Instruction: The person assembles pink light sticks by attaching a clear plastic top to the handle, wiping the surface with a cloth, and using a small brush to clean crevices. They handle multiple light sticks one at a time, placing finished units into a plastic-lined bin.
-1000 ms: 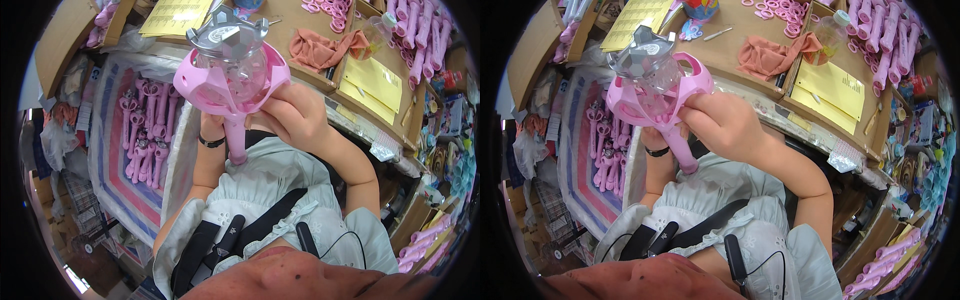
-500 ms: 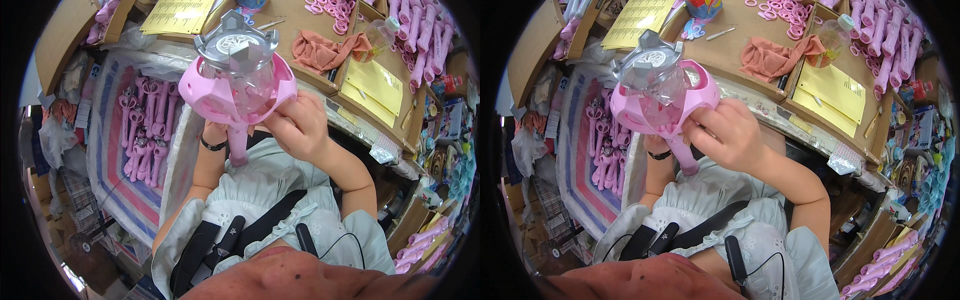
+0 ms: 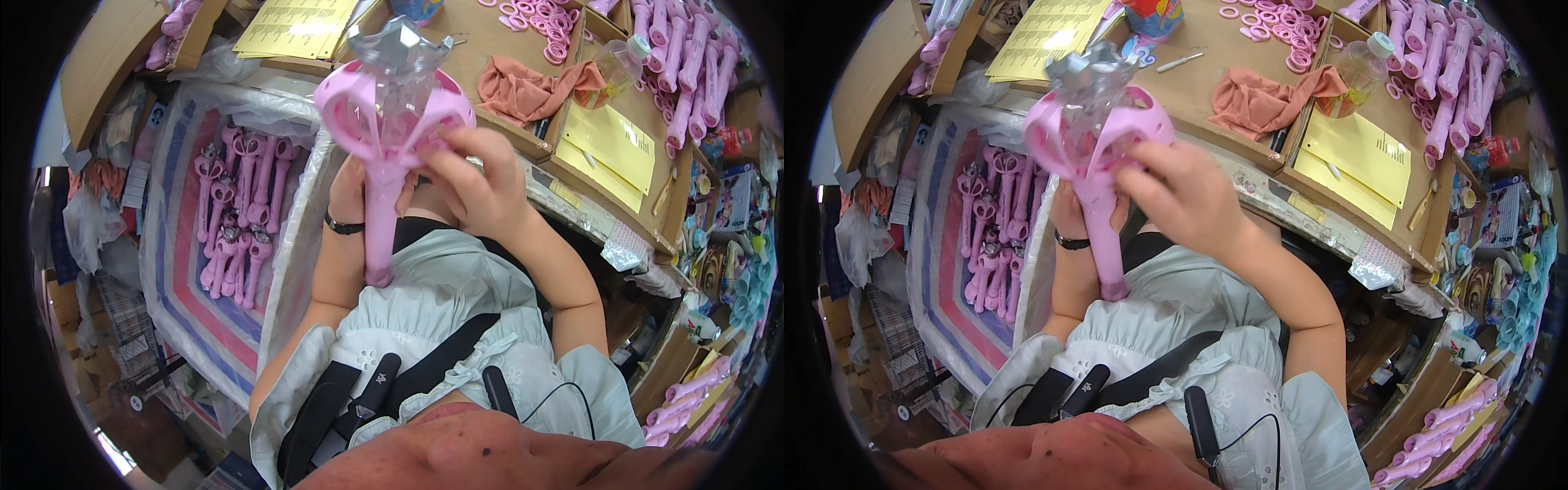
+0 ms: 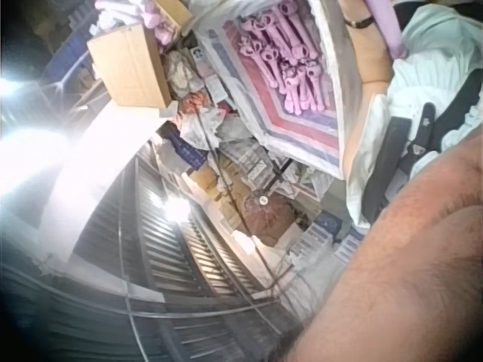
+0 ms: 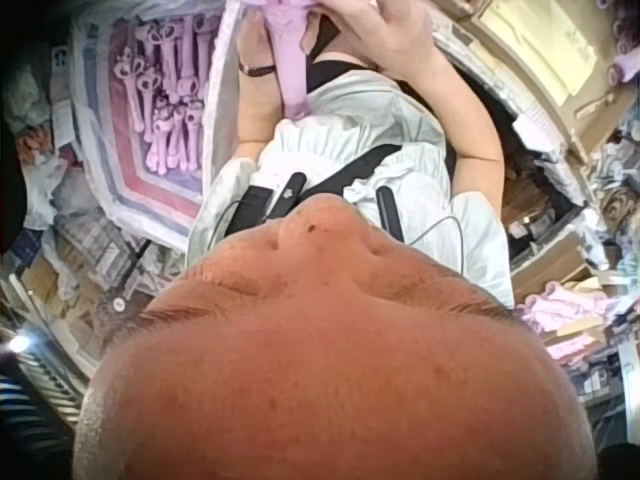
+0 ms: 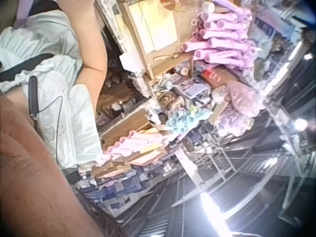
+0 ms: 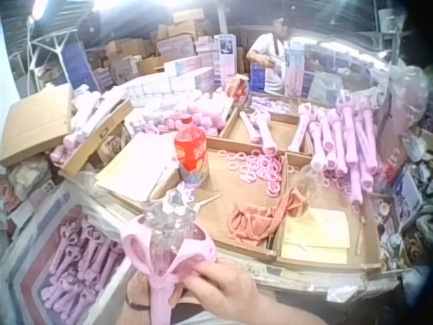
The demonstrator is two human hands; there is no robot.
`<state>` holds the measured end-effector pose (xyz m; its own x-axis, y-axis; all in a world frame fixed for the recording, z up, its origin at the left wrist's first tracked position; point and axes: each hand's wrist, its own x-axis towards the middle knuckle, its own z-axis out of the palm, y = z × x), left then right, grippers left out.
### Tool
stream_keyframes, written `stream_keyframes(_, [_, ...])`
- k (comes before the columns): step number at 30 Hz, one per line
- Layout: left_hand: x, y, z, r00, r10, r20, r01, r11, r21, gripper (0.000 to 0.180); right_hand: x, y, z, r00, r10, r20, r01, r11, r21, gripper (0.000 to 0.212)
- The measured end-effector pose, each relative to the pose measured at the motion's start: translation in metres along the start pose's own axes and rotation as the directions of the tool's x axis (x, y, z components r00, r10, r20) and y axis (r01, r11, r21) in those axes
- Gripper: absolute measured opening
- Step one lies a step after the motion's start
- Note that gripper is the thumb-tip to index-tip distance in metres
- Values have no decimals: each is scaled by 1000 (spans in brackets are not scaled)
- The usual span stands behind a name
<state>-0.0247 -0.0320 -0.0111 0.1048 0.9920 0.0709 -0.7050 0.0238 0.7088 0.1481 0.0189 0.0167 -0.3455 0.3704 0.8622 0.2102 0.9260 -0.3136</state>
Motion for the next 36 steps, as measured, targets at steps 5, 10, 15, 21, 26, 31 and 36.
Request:
stream_keyframes(5, [11,-2,-6,987,-160,0,160,987,3,59,8,20,-1,985,169,-34,-171,983,-70,32])
stream_keyframes(10, [13,-13,-9,987,-159,13,159,985,-70,53,10,30,-6,958,269,96,-271,962,12,27])
stream_keyframes(15, [13,-13,-11,985,-171,-10,170,985,-27,51,7,33,-5,938,326,117,-332,943,33,25])
stream_keyframes(21, [13,-13,-14,981,-194,-16,194,981,0,50,0,37,-4,906,390,163,-406,911,79,31])
stream_keyframes(26, [16,-15,-13,979,-203,-33,202,979,-41,49,-5,39,3,815,553,174,-579,757,303,60])
stream_keyframes(31, [13,-8,-8,971,-237,-3,237,971,2,46,-6,35,7,641,680,356,-740,423,523,71])
stream_keyframes(36, [12,-8,1,979,-199,-41,203,957,206,52,-1,34,3,524,696,491,-719,52,694,68])
